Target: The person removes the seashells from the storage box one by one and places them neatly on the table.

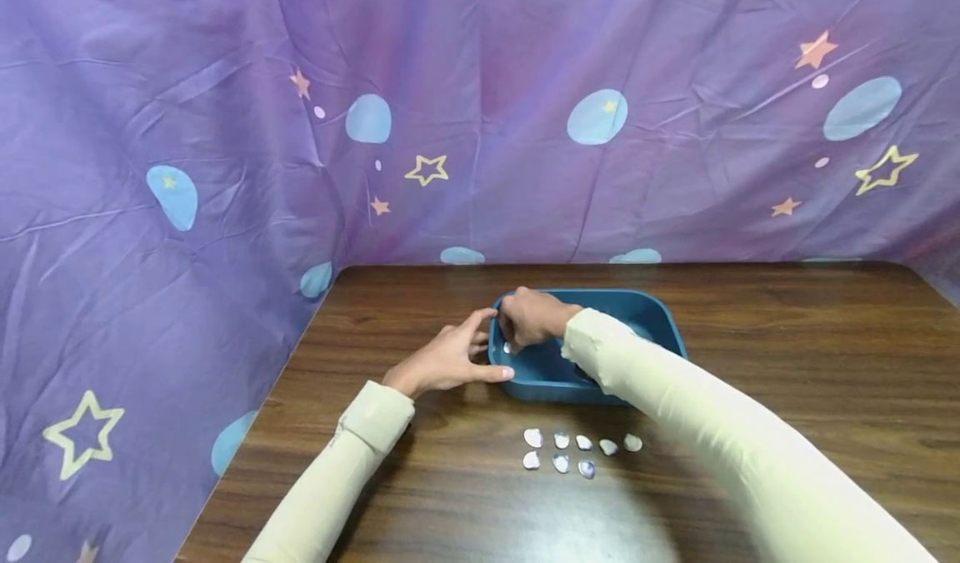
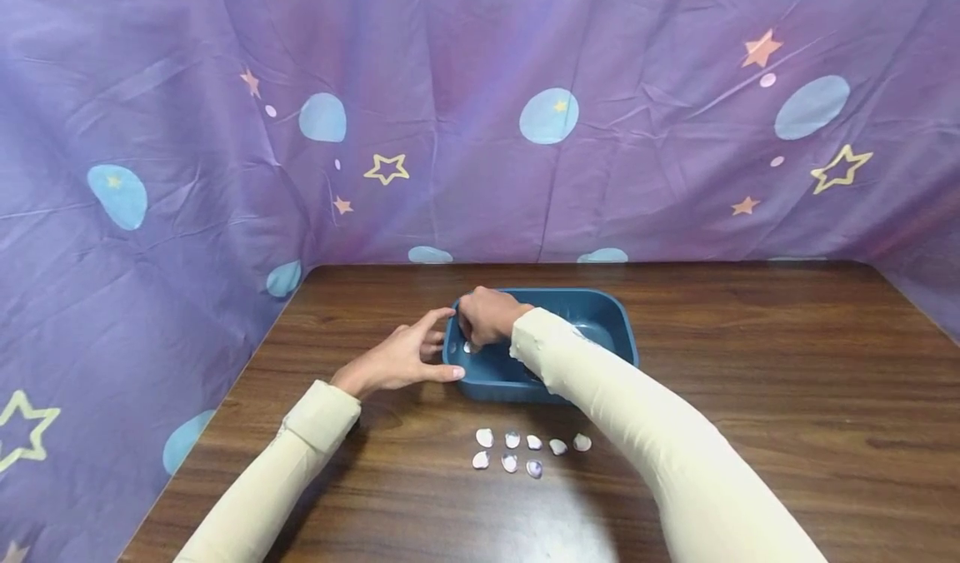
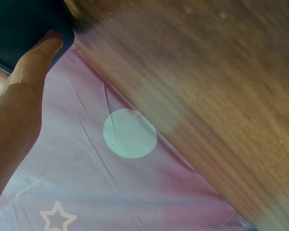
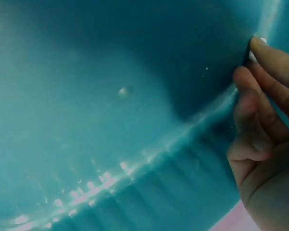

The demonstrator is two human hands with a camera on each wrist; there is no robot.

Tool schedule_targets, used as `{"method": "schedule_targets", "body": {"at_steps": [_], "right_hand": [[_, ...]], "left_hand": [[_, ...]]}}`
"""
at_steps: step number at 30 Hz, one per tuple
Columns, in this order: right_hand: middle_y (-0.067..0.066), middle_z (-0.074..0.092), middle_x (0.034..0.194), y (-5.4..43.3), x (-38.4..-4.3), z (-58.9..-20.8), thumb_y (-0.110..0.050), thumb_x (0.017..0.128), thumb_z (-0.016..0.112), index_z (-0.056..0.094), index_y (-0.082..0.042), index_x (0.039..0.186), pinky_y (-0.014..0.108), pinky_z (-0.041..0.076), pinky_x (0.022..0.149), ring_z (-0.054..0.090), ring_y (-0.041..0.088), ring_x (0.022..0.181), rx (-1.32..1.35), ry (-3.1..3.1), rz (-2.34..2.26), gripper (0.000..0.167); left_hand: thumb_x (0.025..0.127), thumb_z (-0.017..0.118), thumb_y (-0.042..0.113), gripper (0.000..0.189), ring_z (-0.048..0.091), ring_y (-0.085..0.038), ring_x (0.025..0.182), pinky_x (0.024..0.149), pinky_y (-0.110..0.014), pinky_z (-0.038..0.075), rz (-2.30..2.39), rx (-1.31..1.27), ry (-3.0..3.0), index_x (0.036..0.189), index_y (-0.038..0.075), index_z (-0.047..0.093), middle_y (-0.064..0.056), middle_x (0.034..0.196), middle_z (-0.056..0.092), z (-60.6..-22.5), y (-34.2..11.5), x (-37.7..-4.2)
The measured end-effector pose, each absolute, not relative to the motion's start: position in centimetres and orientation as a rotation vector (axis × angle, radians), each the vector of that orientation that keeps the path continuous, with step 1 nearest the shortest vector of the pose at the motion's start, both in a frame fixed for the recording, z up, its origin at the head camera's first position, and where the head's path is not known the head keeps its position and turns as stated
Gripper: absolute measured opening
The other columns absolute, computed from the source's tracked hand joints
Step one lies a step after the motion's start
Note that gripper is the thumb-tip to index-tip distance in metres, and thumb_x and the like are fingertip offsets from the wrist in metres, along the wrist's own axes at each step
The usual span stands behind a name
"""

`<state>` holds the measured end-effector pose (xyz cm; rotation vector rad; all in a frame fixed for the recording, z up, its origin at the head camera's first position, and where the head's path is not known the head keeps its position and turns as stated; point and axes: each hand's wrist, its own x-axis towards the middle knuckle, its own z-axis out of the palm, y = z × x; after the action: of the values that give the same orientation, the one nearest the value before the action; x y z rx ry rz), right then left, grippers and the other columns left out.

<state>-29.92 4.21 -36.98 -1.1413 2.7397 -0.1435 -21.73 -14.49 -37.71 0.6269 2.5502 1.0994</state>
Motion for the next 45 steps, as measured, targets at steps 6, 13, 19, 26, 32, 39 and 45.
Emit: {"method": "schedule_targets", "body": {"at_steps": [6, 13, 19, 26, 32, 39, 45], "right_hand": [[-0.006, 0.071, 0.072, 4.5, -29.9, -37.0, -0.016, 0.074, 0.086, 0.073, -0.017, 0.072, 0.023, 0.052, 0.065, 0.059, 0.008, 0.068, -1.164, 2.697, -0.186, 0.013], [-0.006, 0.072, 0.076, 4.9, -29.9, -36.5, -0.018, 0.080, 0.083, 0.074, -0.017, 0.076, 0.020, 0.049, 0.065, 0.059, 0.007, 0.069, -1.141, 2.633, -0.198, 0.011], [-0.005, 0.073, 0.077, 5.3, -30.1, -35.3, -0.016, 0.083, 0.081, 0.075, -0.016, 0.078, 0.019, 0.049, 0.062, 0.060, 0.008, 0.068, -1.107, 2.620, -0.180, 0.008], [-0.008, 0.070, 0.072, 6.5, -30.1, -34.2, -0.016, 0.081, 0.080, 0.073, -0.018, 0.073, 0.022, 0.049, 0.064, 0.057, 0.007, 0.067, -1.189, 2.652, -0.170, 0.010], [-0.007, 0.070, 0.073, 8.2, -29.4, -32.4, -0.014, 0.081, 0.078, 0.073, -0.018, 0.075, 0.024, 0.052, 0.065, 0.059, 0.007, 0.067, -1.231, 2.649, -0.197, 0.008], [-0.009, 0.068, 0.070, 9.9, -28.1, -31.3, -0.010, 0.082, 0.074, 0.073, -0.018, 0.077, 0.022, 0.049, 0.061, 0.057, 0.005, 0.064, -1.207, 2.635, -0.236, 0.010], [-0.011, 0.064, 0.065, 11.4, -26.6, -31.1, -0.006, 0.083, 0.070, 0.073, -0.015, 0.076, 0.022, 0.047, 0.059, 0.053, 0.002, 0.059, -1.258, 2.621, -0.307, 0.011]], "left_hand": [[0.086, 0.077, 0.044, 0.094, 0.060, -0.027, 0.132, 0.114, -0.043, 0.046, 1.092, 0.618, 2.552, 0.158, 0.018, 0.023, -0.021, 0.149, 0.053, -37.9, -14.4, -21.7], [0.087, 0.077, 0.044, 0.094, 0.061, -0.025, 0.131, 0.115, -0.043, 0.045, 1.091, 0.638, 2.556, 0.158, 0.016, 0.022, -0.020, 0.149, 0.053, -37.9, -14.4, -21.7], [0.087, 0.077, 0.041, 0.094, 0.061, -0.027, 0.131, 0.116, -0.043, 0.044, 1.085, 0.636, 2.567, 0.159, 0.015, 0.022, -0.021, 0.149, 0.053, -37.7, -14.4, -21.8], [0.086, 0.078, 0.042, 0.095, 0.061, -0.026, 0.131, 0.120, -0.044, 0.039, 1.074, 0.620, 2.573, 0.159, 0.016, 0.022, -0.021, 0.149, 0.053, -37.7, -14.3, -21.7], [0.085, 0.078, 0.044, 0.097, 0.061, -0.025, 0.131, 0.119, -0.044, 0.040, 1.083, 0.626, 2.569, 0.159, 0.016, 0.022, -0.021, 0.149, 0.053, -37.8, -14.3, -21.7], [0.085, 0.079, 0.041, 0.096, 0.061, -0.029, 0.131, 0.115, -0.043, 0.045, 1.122, 0.612, 2.558, 0.159, 0.015, 0.023, -0.024, 0.148, 0.053, -37.7, -14.3, -21.6], [0.085, 0.080, 0.041, 0.096, 0.061, -0.029, 0.130, 0.114, -0.043, 0.046, 1.122, 0.622, 2.560, 0.159, 0.015, 0.024, -0.025, 0.147, 0.053, -37.9, -14.3, -21.7]]}}
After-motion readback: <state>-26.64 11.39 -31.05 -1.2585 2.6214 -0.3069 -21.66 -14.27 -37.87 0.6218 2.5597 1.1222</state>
